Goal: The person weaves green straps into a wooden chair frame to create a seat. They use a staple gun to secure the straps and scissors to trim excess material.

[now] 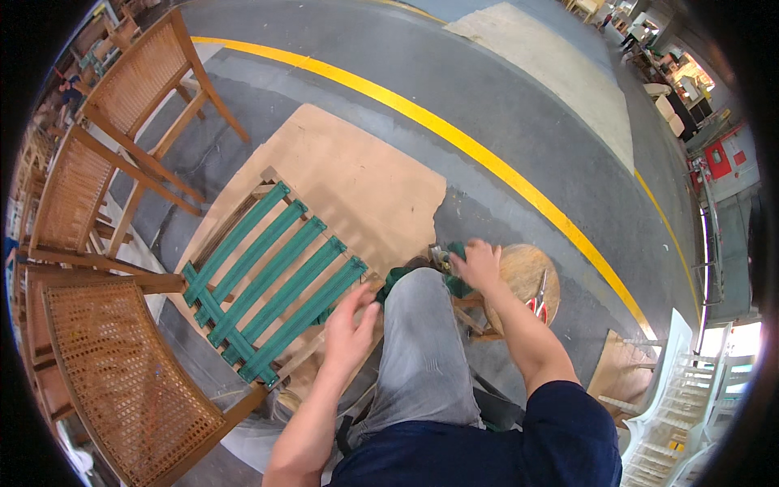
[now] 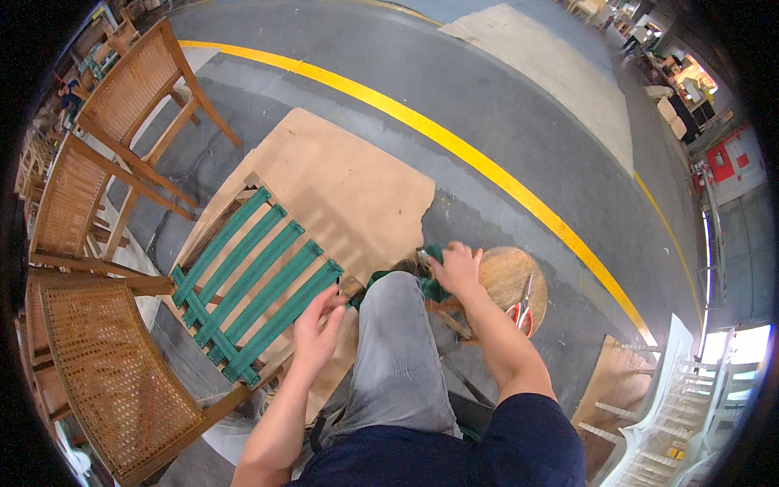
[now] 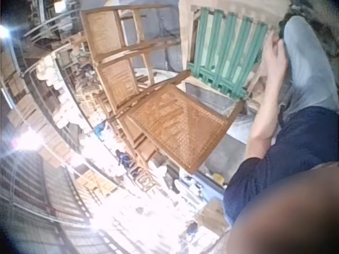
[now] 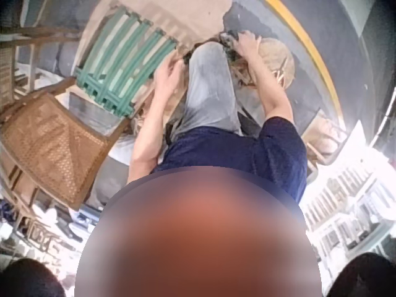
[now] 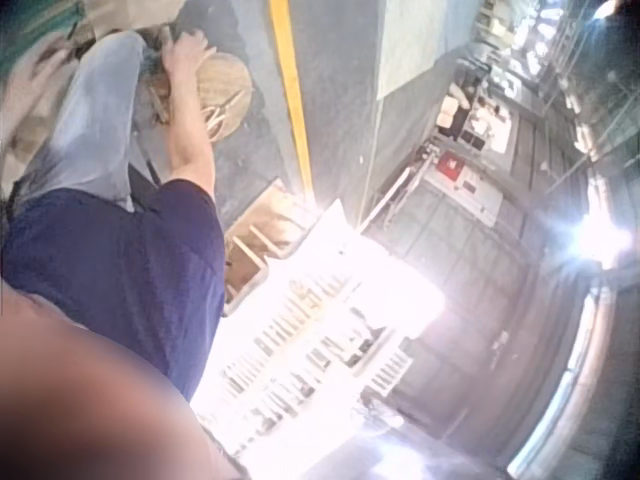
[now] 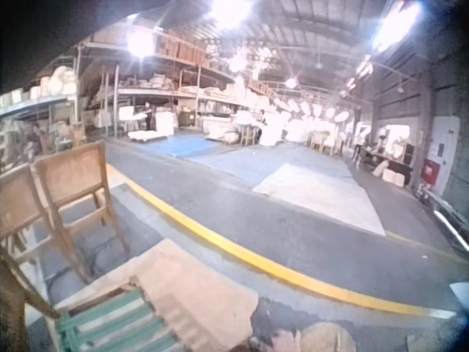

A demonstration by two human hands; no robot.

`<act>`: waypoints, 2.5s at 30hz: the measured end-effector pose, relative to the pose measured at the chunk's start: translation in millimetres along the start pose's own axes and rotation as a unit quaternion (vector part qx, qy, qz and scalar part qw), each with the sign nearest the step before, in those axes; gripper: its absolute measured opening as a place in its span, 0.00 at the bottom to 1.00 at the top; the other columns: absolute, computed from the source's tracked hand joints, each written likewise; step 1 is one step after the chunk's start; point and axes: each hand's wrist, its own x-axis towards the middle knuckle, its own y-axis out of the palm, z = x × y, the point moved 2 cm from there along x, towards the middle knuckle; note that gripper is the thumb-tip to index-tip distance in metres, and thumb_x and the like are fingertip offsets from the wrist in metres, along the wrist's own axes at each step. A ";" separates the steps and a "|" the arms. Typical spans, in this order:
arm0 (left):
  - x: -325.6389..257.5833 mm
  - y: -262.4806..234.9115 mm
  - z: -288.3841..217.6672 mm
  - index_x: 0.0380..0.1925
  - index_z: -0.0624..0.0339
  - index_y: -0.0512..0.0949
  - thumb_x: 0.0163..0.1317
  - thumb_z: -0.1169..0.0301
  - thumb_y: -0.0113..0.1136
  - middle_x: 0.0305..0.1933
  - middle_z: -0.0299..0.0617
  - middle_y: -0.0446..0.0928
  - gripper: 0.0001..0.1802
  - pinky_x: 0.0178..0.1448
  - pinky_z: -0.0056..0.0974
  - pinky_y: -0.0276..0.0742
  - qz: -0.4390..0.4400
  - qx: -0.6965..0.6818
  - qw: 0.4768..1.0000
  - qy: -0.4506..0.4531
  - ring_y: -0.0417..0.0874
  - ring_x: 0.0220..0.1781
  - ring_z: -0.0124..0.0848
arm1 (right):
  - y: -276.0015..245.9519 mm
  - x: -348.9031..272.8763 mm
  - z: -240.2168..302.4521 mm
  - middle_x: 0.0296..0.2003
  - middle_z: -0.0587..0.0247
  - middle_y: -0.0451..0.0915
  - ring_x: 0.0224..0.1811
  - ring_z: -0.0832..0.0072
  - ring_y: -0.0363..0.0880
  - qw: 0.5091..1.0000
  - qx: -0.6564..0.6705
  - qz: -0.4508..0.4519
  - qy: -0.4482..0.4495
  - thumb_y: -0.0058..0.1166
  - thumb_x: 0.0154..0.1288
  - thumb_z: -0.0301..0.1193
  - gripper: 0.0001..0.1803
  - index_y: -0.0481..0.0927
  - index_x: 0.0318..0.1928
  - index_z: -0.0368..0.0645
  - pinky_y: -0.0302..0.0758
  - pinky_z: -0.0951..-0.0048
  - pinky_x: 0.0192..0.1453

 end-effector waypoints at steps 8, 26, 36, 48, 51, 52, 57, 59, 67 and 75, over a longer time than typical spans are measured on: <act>128.1 84.5 -2.0 0.66 0.68 0.76 0.75 0.72 0.61 0.62 0.49 0.83 0.22 0.68 0.39 0.77 0.103 -0.236 0.953 -0.159 0.83 0.65 0.36 | -59.9 77.5 115.1 0.66 0.57 0.81 0.66 0.68 0.77 0.766 0.575 0.271 -0.099 0.56 0.80 0.50 0.28 0.82 0.66 0.42 0.72 0.63 0.71; -26.1 -60.6 -11.9 0.51 0.70 0.82 0.81 0.65 0.53 0.52 0.47 0.87 0.17 0.65 0.43 0.77 -0.013 -0.255 0.954 -0.158 0.85 0.57 0.35 | 220.5 75.5 31.9 0.63 0.41 0.81 0.68 0.47 0.80 0.854 0.143 0.276 0.418 0.66 0.63 0.37 0.38 0.65 0.69 0.38 0.76 0.51 0.72; -48.0 -66.6 4.1 0.55 0.65 0.79 0.84 0.60 0.49 0.47 0.48 0.88 0.18 0.63 0.45 0.81 -0.081 -0.242 0.962 -0.101 0.88 0.52 0.38 | 44.5 56.0 1.7 0.52 0.43 0.86 0.54 0.52 0.87 0.909 0.350 0.037 0.223 0.65 0.64 0.40 0.34 0.74 0.67 0.37 0.81 0.56 0.61; -71.1 -73.2 54.3 0.39 0.65 0.82 0.74 0.62 0.63 0.42 0.52 0.82 0.14 0.51 0.48 0.79 -0.002 0.325 0.946 0.010 0.83 0.43 0.52 | -34.3 -119.7 -125.5 0.41 0.62 0.89 0.40 0.78 0.85 0.681 0.666 -0.083 0.293 0.62 0.77 0.36 0.22 0.78 0.65 0.40 0.79 0.73 0.39; -82.3 -73.4 86.9 0.40 0.65 0.85 0.69 0.60 0.66 0.52 0.57 0.81 0.16 0.59 0.55 0.78 0.017 0.411 0.911 0.010 0.83 0.52 0.58 | -0.7 -119.1 -131.6 0.42 0.59 0.90 0.42 0.72 0.87 0.647 0.691 -0.099 0.309 0.63 0.77 0.37 0.26 0.77 0.68 0.37 0.81 0.70 0.44; -75.9 -63.4 92.2 0.40 0.64 0.87 0.68 0.59 0.66 0.59 0.58 0.81 0.17 0.65 0.57 0.77 0.051 0.379 0.923 -0.048 0.83 0.57 0.57 | -2.5 -123.1 -152.3 0.42 0.56 0.90 0.43 0.69 0.87 0.705 0.617 -0.143 0.318 0.65 0.74 0.38 0.28 0.78 0.67 0.36 0.82 0.67 0.47; -84.1 -65.0 92.3 0.44 0.51 0.89 0.70 0.50 0.64 0.55 0.49 0.80 0.18 0.66 0.59 0.71 0.054 0.407 0.905 -0.114 0.78 0.65 0.50 | -11.4 -120.8 -160.7 0.47 0.38 0.89 0.53 0.48 0.89 0.888 0.274 -0.046 0.366 0.67 0.64 0.51 0.31 0.87 0.54 0.35 0.81 0.54 0.59; -101.7 -84.0 89.6 0.46 0.51 0.89 0.70 0.50 0.63 0.55 0.49 0.80 0.19 0.66 0.59 0.71 0.040 0.425 0.893 -0.145 0.78 0.64 0.51 | -20.8 -111.0 -121.8 0.47 0.37 0.88 0.54 0.43 0.88 0.930 0.174 0.046 0.321 0.64 0.65 0.53 0.30 0.89 0.50 0.37 0.81 0.51 0.60; -114.2 -77.4 88.8 0.49 0.51 0.89 0.70 0.52 0.64 0.65 0.49 0.80 0.19 0.72 0.56 0.71 0.065 0.408 0.905 -0.105 0.78 0.68 0.50 | -70.4 -115.3 -123.7 0.56 0.39 0.86 0.60 0.46 0.85 0.955 0.061 0.028 0.290 0.66 0.66 0.52 0.31 0.86 0.59 0.41 0.79 0.53 0.63; -158.9 -107.3 98.5 0.48 0.62 0.86 0.73 0.56 0.64 0.45 0.44 0.87 0.19 0.55 0.44 0.82 -0.030 0.152 0.977 -0.149 0.88 0.46 0.41 | -104.5 -93.8 12.6 0.45 0.51 0.88 0.46 0.67 0.86 0.934 0.339 -0.110 0.019 0.64 0.74 0.40 0.21 0.86 0.58 0.39 0.81 0.64 0.54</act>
